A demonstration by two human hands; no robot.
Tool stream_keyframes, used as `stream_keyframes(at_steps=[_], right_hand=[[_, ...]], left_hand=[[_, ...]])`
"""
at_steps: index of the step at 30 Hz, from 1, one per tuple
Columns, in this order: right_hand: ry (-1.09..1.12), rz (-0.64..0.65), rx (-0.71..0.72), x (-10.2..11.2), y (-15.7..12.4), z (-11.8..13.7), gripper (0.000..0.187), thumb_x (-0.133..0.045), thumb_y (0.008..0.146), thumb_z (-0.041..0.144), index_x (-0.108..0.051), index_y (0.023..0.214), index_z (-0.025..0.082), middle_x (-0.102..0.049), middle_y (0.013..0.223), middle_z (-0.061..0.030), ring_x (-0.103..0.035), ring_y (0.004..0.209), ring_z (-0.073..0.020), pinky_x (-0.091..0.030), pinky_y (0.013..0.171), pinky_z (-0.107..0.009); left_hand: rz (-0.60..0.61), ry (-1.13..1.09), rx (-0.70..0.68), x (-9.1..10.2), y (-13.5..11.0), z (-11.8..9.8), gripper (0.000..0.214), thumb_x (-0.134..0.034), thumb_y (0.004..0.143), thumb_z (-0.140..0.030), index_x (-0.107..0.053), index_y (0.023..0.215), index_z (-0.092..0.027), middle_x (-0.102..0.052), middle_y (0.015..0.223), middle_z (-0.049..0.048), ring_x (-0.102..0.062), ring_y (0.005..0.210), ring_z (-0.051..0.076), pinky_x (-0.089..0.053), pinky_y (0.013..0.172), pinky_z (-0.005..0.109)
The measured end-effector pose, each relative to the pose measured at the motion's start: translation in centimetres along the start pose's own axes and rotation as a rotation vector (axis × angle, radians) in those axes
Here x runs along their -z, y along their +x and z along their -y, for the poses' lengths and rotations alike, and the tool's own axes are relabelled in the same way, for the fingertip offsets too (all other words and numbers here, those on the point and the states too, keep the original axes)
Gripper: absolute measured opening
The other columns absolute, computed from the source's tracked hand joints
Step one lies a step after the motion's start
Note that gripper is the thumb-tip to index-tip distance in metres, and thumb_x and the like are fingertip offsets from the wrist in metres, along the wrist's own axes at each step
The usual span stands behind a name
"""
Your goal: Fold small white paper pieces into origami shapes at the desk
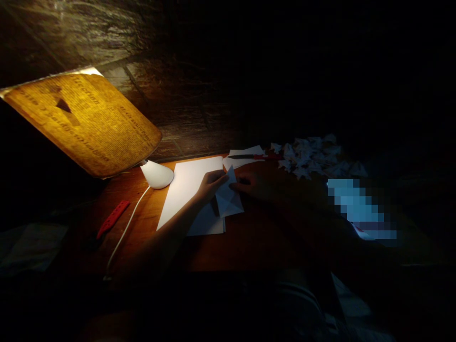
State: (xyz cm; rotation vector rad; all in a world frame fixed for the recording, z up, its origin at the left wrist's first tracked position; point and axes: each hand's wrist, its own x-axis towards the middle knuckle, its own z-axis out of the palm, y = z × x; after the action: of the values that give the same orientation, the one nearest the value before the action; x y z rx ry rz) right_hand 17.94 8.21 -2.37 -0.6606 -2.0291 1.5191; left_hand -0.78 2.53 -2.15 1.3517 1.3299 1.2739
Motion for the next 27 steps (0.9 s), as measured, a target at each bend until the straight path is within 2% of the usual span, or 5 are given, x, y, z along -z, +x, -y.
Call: stream_keyframes(at_steps=[8,13,20,27], right_hand=[[-0.004,-0.05,-0.023,0.1,0.24,-0.21,0.034,-0.075,0.079,0.049,-0.064,0.074,0.018,-0.063,0.076,-0.0026,-0.054,0.071,-0.0174,-0.045,0.066,-0.031],[0.006,-0.083,-0.043,0.01,0.35,-0.32,0.036,-0.074,0.078,0.052,-0.061,0.072,0.019,-0.063,0.076,-0.0029,-0.054,0.071,-0.0176,-0.045,0.066,-0.032],[0.029,-0.083,-0.018,-0.1,0.19,-0.07,0.029,-0.074,0.081,0.047,-0.065,0.076,0.02,-0.066,0.076,-0.0041,-0.058,0.077,-0.0212,-0.047,0.068,-0.033],[0.001,-0.146,-0.027,-0.07,0.21,0.35,0.027,-0.074,0.081,0.044,-0.066,0.079,0.019,-0.069,0.08,-0.0046,-0.061,0.081,-0.0215,-0.05,0.073,-0.034]], left_hand=[[-0.03,-0.005,0.013,-0.24,-0.34,-0.66,0.053,-0.076,0.072,-0.06,-0.047,0.058,-0.018,-0.038,0.053,-0.0052,-0.034,0.051,0.008,-0.023,0.046,0.021],[-0.007,-0.025,0.006,-0.08,-0.21,-0.32,0.051,-0.077,0.072,-0.059,-0.051,0.06,-0.017,-0.044,0.055,-0.0038,-0.038,0.052,0.008,-0.026,0.048,0.021],[-0.016,-0.043,-0.007,-0.1,-0.14,-0.07,0.052,-0.08,0.07,-0.059,-0.051,0.06,-0.017,-0.045,0.056,-0.004,-0.038,0.053,0.008,-0.027,0.048,0.021],[-0.035,-0.011,0.016,-0.03,-0.12,-0.21,0.051,-0.076,0.072,-0.061,-0.053,0.062,-0.017,-0.048,0.057,-0.0029,-0.041,0.054,0.009,-0.028,0.05,0.022]])
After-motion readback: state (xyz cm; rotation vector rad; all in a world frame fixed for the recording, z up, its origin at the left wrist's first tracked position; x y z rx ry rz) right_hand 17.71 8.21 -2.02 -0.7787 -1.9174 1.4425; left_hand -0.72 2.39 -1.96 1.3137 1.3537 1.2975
